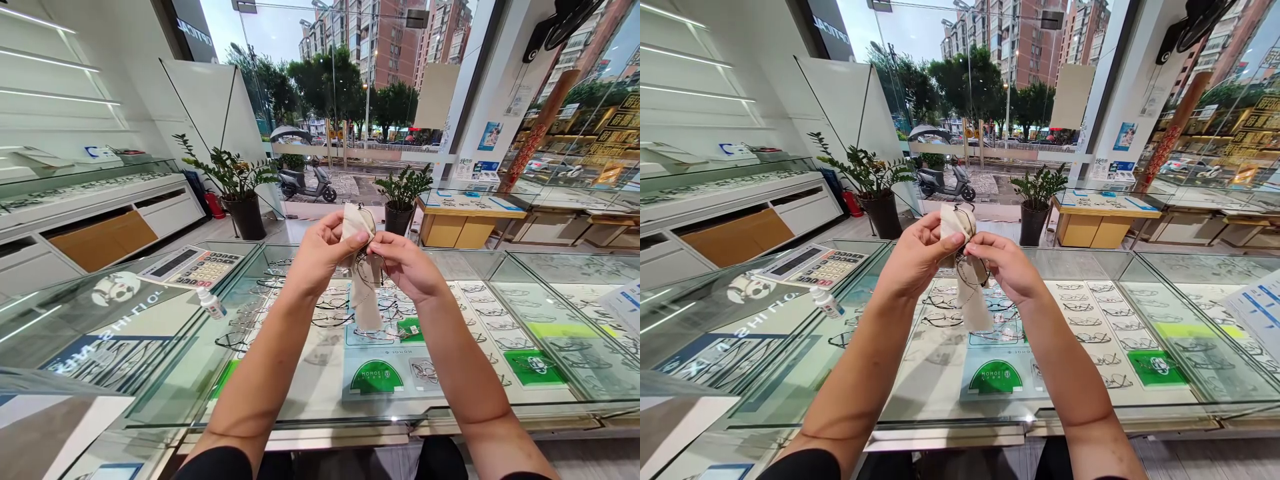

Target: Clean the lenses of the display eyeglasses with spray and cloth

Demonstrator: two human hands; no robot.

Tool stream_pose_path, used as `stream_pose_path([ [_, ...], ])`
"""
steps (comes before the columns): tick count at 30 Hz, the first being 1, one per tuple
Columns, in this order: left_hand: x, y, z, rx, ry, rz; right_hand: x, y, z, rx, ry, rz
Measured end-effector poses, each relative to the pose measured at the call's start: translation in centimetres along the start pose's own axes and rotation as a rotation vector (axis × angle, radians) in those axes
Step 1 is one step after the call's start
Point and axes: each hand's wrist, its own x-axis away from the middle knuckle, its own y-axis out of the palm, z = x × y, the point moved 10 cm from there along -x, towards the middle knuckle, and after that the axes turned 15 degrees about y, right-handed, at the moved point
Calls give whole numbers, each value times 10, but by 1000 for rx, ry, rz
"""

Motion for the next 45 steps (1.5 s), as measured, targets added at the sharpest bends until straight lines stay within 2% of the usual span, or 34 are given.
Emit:
stream_pose_path([
  [9,1,3,-1,-37,14,-23,1,0,2,2,12,-17],
  [18,4,-1,2,-39,80,94,1,15,8,44,47,-83],
  [26,2,3,6,-14,32,-47,6,2,-1,62,35,-33],
  [40,3,7,10,-56,33,-101,8,6,0,21,66,-70],
  [45,5,5,6,-87,76,0,8,10,3,40,66,-103],
])
